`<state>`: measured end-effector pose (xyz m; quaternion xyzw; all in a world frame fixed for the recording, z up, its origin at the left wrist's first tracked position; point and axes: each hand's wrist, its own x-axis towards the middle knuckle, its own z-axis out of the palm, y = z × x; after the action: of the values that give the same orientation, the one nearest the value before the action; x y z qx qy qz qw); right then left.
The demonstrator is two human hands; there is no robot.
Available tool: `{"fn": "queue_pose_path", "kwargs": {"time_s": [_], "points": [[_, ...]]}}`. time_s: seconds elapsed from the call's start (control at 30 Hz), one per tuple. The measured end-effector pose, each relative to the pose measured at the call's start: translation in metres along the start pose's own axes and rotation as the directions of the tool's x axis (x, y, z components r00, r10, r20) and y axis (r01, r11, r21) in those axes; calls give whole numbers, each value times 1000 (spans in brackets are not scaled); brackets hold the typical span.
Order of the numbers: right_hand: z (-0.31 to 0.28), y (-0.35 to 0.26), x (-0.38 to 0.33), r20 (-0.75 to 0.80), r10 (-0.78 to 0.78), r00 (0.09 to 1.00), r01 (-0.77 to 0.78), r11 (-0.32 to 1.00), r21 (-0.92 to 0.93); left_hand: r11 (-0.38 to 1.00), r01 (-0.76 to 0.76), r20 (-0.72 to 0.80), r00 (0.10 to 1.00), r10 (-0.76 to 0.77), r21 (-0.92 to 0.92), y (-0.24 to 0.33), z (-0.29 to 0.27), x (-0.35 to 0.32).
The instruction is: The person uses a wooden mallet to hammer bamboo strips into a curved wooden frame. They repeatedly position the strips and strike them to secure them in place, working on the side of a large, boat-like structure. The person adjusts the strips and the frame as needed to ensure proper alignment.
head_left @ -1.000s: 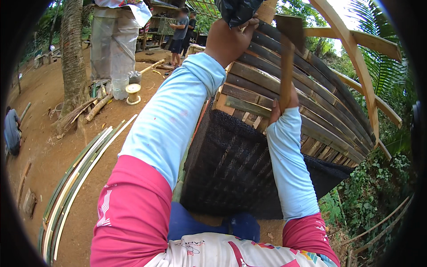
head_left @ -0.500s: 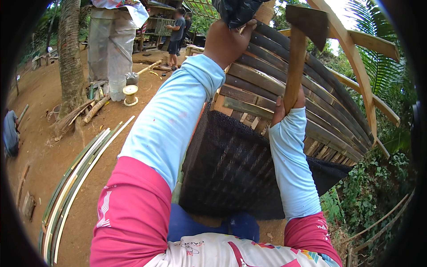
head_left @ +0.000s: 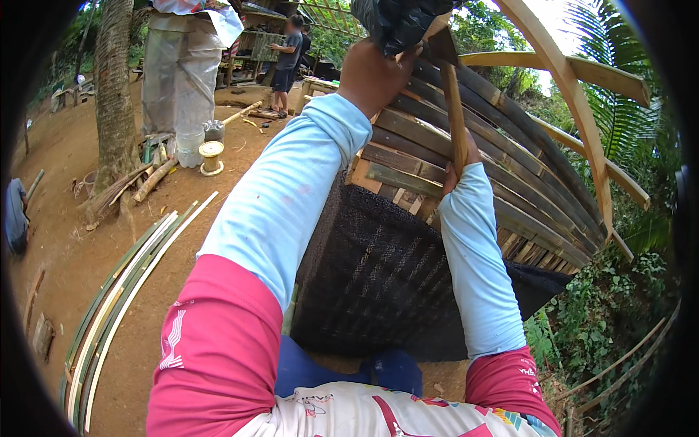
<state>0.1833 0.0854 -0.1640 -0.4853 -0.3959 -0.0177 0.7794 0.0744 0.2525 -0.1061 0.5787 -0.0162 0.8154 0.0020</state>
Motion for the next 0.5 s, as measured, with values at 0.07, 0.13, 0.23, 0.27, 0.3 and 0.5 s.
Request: {"fn": "queue_pose_path", "kwargs": {"time_s": [0.07, 0.13, 0.23, 0.27, 0.3, 0.5], "points": [[-68, 63, 34, 335, -536, 775, 631, 688, -358, 998, 54, -13, 998, -55, -44, 16, 15, 0], [-60, 51, 15, 251, -665, 703, 709, 630, -318, 999, -36, -50, 998, 34, -39, 3, 15, 3], [-41, 31, -14, 242, -725, 645, 764, 620, -178, 995, -85, -73, 994, 81, -43, -6, 14, 3], [-41, 35, -11, 264, -716, 646, 763, 608, -219, 995, -87, -78, 993, 83, -46, -7, 14, 2], [-44, 38, -8, 287, -706, 647, 762, 591, -264, 997, -75, -66, 995, 72, -34, -6, 14, 2], [-48, 26, -15, 286, -577, 765, 638, 741, -211, 997, -19, -26, 1000, 17, -72, 11, 7, 1]]}}
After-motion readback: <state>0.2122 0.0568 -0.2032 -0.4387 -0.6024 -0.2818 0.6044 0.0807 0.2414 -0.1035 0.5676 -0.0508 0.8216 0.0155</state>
